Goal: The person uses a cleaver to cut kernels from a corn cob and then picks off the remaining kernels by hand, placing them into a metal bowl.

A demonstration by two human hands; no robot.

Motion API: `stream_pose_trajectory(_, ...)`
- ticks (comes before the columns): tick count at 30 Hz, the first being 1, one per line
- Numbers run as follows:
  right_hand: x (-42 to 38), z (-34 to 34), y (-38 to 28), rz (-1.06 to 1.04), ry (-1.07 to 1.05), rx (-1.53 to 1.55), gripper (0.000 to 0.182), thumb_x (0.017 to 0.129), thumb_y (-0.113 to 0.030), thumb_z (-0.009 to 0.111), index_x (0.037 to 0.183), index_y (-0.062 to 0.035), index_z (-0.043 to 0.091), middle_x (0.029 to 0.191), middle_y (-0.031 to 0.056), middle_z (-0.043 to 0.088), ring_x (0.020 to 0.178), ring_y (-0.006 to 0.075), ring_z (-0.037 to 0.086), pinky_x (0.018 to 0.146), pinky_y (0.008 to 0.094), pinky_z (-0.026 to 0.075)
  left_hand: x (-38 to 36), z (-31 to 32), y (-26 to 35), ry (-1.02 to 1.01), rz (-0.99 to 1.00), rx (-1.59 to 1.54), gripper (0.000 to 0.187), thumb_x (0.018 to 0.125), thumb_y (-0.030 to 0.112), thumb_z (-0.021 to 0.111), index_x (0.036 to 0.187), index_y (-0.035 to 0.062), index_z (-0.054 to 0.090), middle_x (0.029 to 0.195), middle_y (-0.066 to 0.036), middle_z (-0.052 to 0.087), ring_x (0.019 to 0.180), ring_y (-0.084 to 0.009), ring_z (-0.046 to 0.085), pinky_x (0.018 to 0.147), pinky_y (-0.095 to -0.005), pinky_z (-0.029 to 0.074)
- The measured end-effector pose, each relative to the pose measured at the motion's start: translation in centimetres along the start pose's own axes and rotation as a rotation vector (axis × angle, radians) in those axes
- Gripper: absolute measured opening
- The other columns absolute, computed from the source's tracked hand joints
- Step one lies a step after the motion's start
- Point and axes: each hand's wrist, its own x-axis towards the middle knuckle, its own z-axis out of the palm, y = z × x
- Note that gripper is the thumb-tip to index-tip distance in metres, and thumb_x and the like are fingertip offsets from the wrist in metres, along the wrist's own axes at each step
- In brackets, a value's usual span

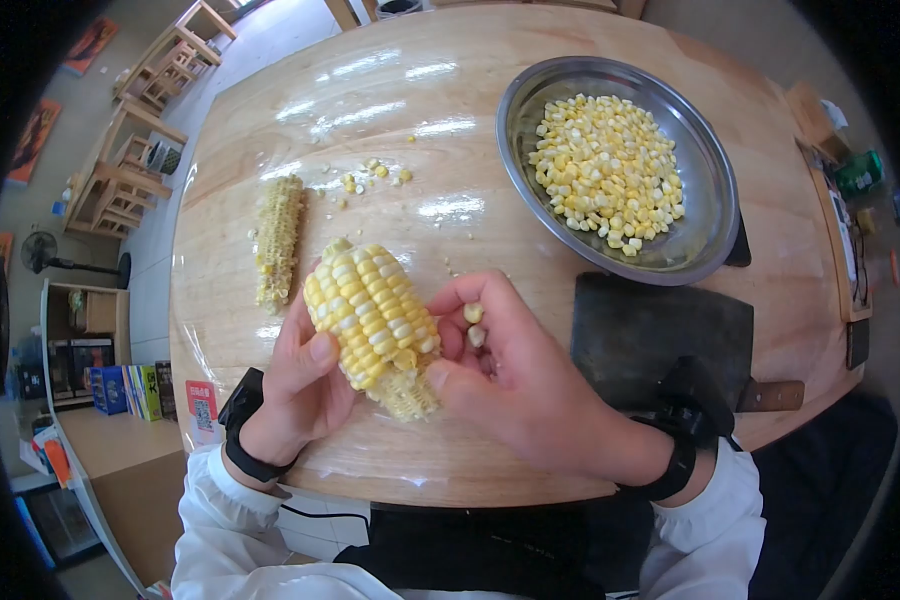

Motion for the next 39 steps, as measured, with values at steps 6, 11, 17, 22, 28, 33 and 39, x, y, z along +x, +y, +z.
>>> stream_pose_trajectory(6, 0.3, -0.8, 0.4, -0.305, 0.13, -0.401, 0.021, 0.078, -0.001, 0.063, 0.096, -0.0059, 0.053, 0.083, -0.0004, 0.044, 0.069, 0.0047, 0.042, 0.058, 0.0194, 0.037, 0.1, -0.4, -0.1, 0.02, -0.022, -0.051, 0.068, 0.082, 0.007, 0.062, 0.133, 0.0076, 0.018, 0.127, -0.015, 0.04, 0.119, -0.027, 0.045, 0.097, -0.0405, 0.042)
stream_pose_trajectory(11, -0.1, 0.1, 0.0, -0.507, 0.231, -0.767, 0.021, 0.071, 0.0, 0.07, 0.087, -0.0049, 0.058, 0.077, 0.0008, 0.043, 0.063, 0.0079, 0.041, 0.054, 0.02, 0.034, 0.0, 0.1, -0.5, 0.023, 0.088, 0.008, 0.069, 0.08, 0.003, 0.063, 0.132, 0.0084, 0.018, 0.128, -0.015, 0.038, 0.119, -0.0274, 0.044, 0.097, -0.0408, 0.042)
stream_pose_trajectory(17, 0.1, 0.2, 0.7, -0.414, 0.23, -0.671, 0.024, 0.068, 0.0, 0.072, 0.087, -0.0038, 0.058, 0.075, 0.0002, 0.042, 0.061, 0.0074, 0.037, 0.054, 0.0203, 0.031, -0.1, -0.4, -1.2, 0.074, 0.296, 0.362, 0.078, 0.074, 0.004, 0.071, 0.13, 0.0094, 0.017, 0.125, -0.013, 0.036, 0.118, -0.0256, 0.043, 0.097, -0.0395, 0.041)
stream_pose_trajectory(22, 0.4, 0.3, 0.9, -0.248, 0.243, -0.403, 0.017, 0.072, -0.002, 0.07, 0.085, -0.0037, 0.058, 0.071, -0.0021, 0.042, 0.059, 0.0056, 0.034, 0.052, 0.0203, 0.03, -0.2, 0.0, -1.0, 0.08, 0.461, 0.6, 0.078, 0.069, 0.004, 0.075, 0.126, 0.0084, 0.021, 0.12, -0.011, 0.036, 0.115, -0.0228, 0.043, 0.096, -0.0358, 0.04)
stream_pose_trajectory(28, 0.5, -0.2, 0.2, -0.017, 0.139, -0.149, 0.012, 0.077, -0.005, 0.066, 0.086, -0.0045, 0.059, 0.066, -0.0069, 0.037, 0.059, 0.0017, 0.033, 0.053, 0.0192, 0.03, 0.1, -0.9, -1.0, 0.124, 0.586, 0.765, 0.076, 0.07, 0.005, 0.074, 0.125, 0.0058, 0.023, 0.119, -0.011, 0.037, 0.115, -0.0225, 0.043, 0.098, -0.0358, 0.037)
stream_pose_trajectory(33, 1.0, -1.9, -0.9, -0.378, 0.219, -0.824, 0.017, 0.077, -0.006, 0.066, 0.09, -0.0008, 0.057, 0.064, 0.0014, 0.042, 0.056, 0.0101, 0.04, 0.053, 0.0224, 0.034, 0.6, -0.7, 0.4, 0.169, 0.432, 0.371, 0.065, 0.078, 0.01, 0.066, 0.128, 0.0039, 0.025, 0.123, -0.014, 0.042, 0.116, -0.0246, 0.045, 0.098, -0.038, 0.038)
stream_pose_trajectory(39, 0.4, -2.0, -1.4, -0.58, 0.222, -1.213, 0.011, 0.081, -0.003, 0.057, 0.092, 0.0001, 0.056, 0.079, 0.0102, 0.049, 0.069, 0.0239, 0.051, 0.062, 0.0326, 0.042, 0.6, -1.8, 0.5, 0.02, -0.036, -0.124, 0.053, 0.092, 0.03, 0.041, 0.135, 0.0023, 0.026, 0.13, -0.021, 0.041, 0.118, -0.0298, 0.046, 0.099, -0.0431, 0.038)
